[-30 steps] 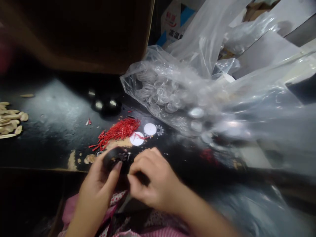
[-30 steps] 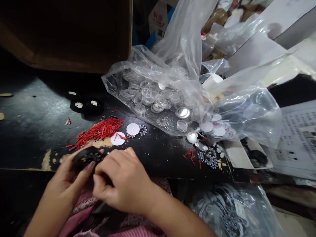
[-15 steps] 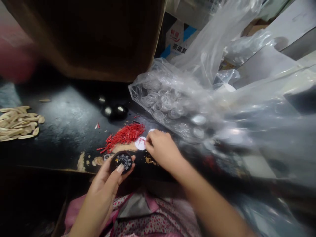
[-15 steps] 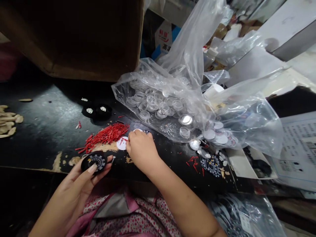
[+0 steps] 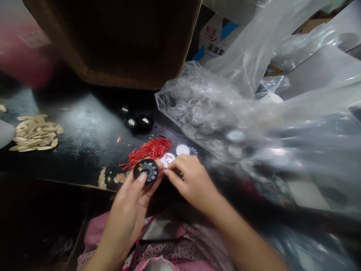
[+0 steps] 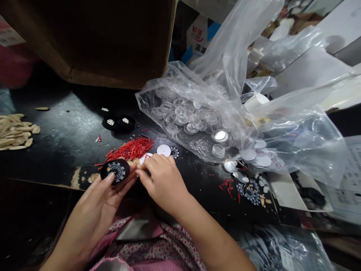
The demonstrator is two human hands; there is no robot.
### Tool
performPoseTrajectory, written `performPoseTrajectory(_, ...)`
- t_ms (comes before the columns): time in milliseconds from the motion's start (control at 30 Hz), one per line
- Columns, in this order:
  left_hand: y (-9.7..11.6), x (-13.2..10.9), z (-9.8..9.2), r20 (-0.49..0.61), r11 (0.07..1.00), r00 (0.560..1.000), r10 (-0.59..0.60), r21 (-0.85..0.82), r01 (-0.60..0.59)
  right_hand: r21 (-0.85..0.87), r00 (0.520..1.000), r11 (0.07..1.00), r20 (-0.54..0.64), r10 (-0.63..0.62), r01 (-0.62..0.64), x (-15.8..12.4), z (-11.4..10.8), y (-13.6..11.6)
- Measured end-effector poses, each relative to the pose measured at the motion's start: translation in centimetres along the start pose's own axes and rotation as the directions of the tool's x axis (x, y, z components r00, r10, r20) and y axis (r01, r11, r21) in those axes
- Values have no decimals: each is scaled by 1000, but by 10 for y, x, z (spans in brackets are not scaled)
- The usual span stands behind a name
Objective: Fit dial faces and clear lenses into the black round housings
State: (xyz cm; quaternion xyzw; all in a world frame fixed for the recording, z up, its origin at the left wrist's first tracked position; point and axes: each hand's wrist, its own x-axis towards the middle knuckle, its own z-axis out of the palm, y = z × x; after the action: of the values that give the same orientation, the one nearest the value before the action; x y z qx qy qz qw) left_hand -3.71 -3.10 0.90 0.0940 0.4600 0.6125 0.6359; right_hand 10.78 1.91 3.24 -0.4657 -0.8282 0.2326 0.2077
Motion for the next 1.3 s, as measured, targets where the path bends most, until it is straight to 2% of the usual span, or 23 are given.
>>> performPoseTrajectory(100,0,2,0,-52,997,998,46,71,-42,170,1000,985,-20,-9,12,-2,-4,-6)
performPoseTrajectory(167,-5,4,0,-43,991,998,37,132,-31,241,1000,970,3,-6,5,-3,-5,-10)
performPoseTrajectory(233,-11,4,0,8,981,1000,26,191,-27,233,999,972,34,10,-17,-3,-4,-13)
performPoseTrajectory(400,-19,0,-5,115,939,987,113,314,-144,161,996,985,75,44,-56,-3,-4,-15)
performPoseTrajectory(567,-17,-5,-9,156,911,974,163,355,-209,236,996,969,64,64,-77,-6,-5,-15)
performPoseTrajectory(667,-17,-8,-8,143,846,959,245,452,-283,290,996,954,54,65,-78,-9,-4,-17)
performPoseTrajectory(833,-13,-13,-4,159,687,904,397,601,-407,339,996,936,50,79,-92,-15,-1,-21)
performPoseTrajectory(967,-7,-21,-3,192,617,884,425,653,-439,368,994,924,39,99,-107,-20,1,-24)
performPoseTrajectory(1133,-1,-27,-2,210,589,870,445,663,-461,400,995,912,6,101,-95,-22,-2,-29)
performPoseTrajectory(1300,2,-27,-1,173,645,902,396,646,-408,474,999,880,-5,34,-28,-20,-5,-25)
